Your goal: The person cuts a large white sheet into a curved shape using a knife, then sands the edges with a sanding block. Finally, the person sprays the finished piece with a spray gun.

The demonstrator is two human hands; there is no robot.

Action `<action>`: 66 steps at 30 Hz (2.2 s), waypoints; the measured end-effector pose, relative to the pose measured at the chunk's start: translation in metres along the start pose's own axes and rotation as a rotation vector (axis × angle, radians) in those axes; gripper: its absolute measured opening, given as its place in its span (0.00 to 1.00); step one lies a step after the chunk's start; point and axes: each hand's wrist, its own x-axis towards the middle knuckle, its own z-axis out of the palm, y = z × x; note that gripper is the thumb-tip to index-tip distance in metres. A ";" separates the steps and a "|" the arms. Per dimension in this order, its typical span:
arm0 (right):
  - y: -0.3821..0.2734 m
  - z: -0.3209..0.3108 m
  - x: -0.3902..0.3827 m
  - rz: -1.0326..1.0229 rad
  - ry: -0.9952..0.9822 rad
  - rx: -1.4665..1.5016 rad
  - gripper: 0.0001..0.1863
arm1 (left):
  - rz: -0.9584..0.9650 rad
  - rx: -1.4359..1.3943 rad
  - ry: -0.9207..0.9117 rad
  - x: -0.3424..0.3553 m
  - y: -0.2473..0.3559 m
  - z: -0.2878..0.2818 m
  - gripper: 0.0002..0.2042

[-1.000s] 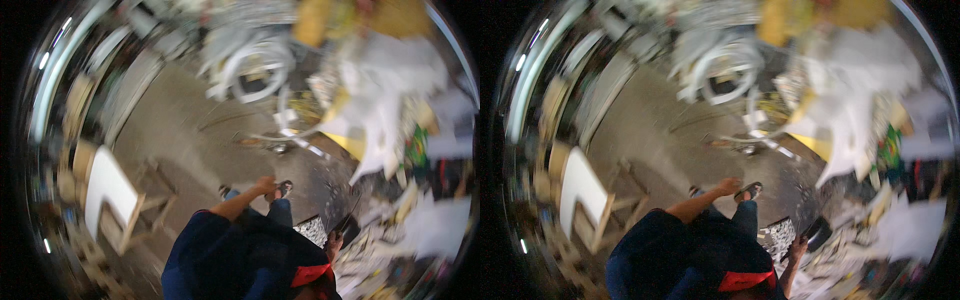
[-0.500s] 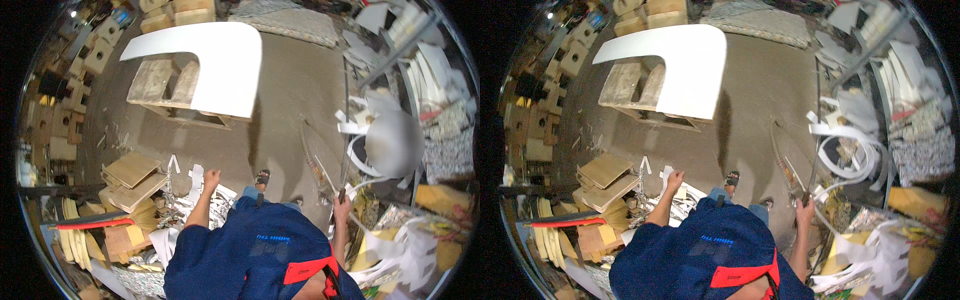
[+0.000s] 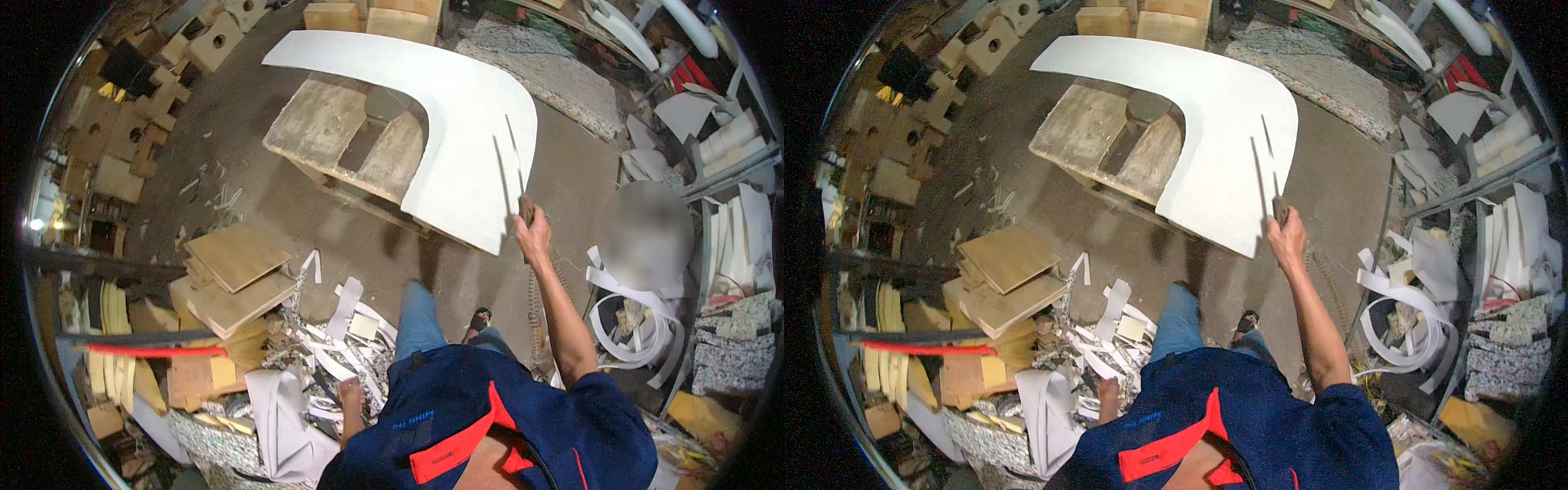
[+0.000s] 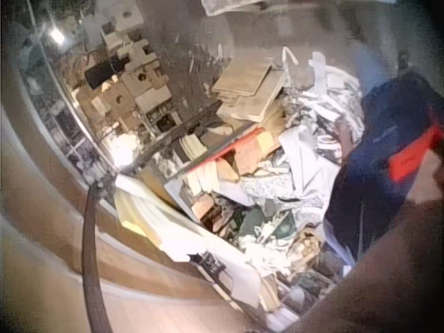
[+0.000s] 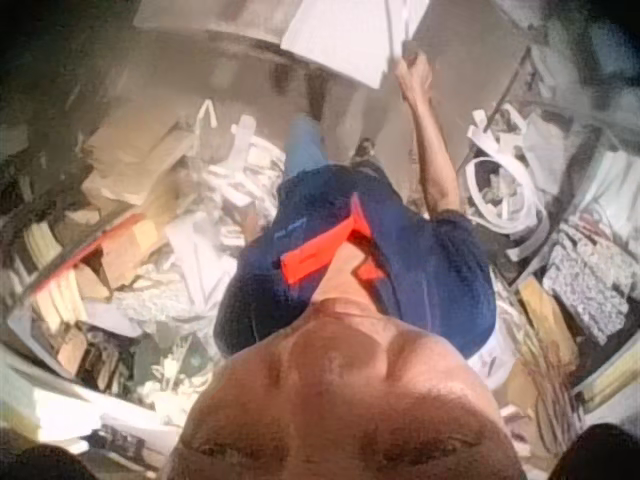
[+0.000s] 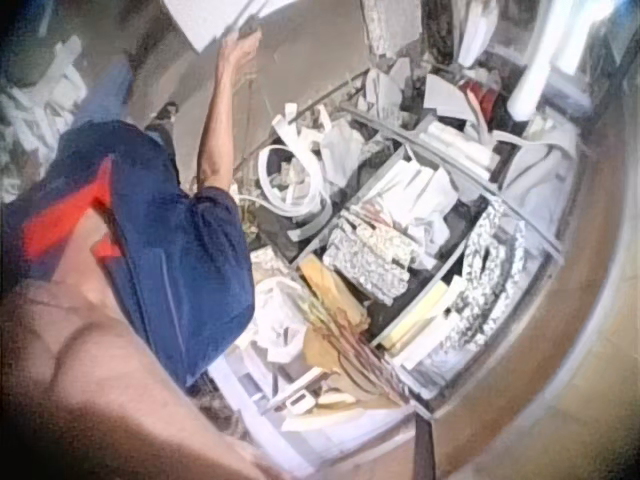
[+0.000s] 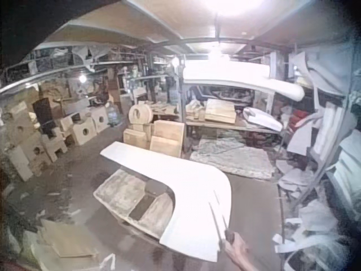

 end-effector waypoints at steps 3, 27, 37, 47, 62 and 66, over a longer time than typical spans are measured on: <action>-0.018 0.049 0.060 0.039 0.031 -0.102 0.32 | -0.023 0.002 -0.131 0.027 0.035 0.004 0.15; -0.175 0.258 0.271 -0.247 0.245 -0.544 0.37 | 2.458 0.856 -0.293 -0.007 0.953 0.292 0.30; -0.147 0.295 0.320 -0.175 0.202 -0.839 0.49 | 2.796 1.202 -0.549 -0.015 0.951 0.459 0.43; -0.182 0.284 0.313 0.079 0.117 -0.842 0.51 | 2.773 1.171 -0.566 -0.031 0.952 0.441 0.47; -0.174 0.282 0.264 0.349 0.233 -0.857 0.54 | 2.593 1.314 -0.454 -0.040 0.943 0.427 0.50; -0.171 0.287 0.269 0.366 0.198 -0.898 0.54 | 2.623 1.242 -0.385 -0.038 0.938 0.427 0.49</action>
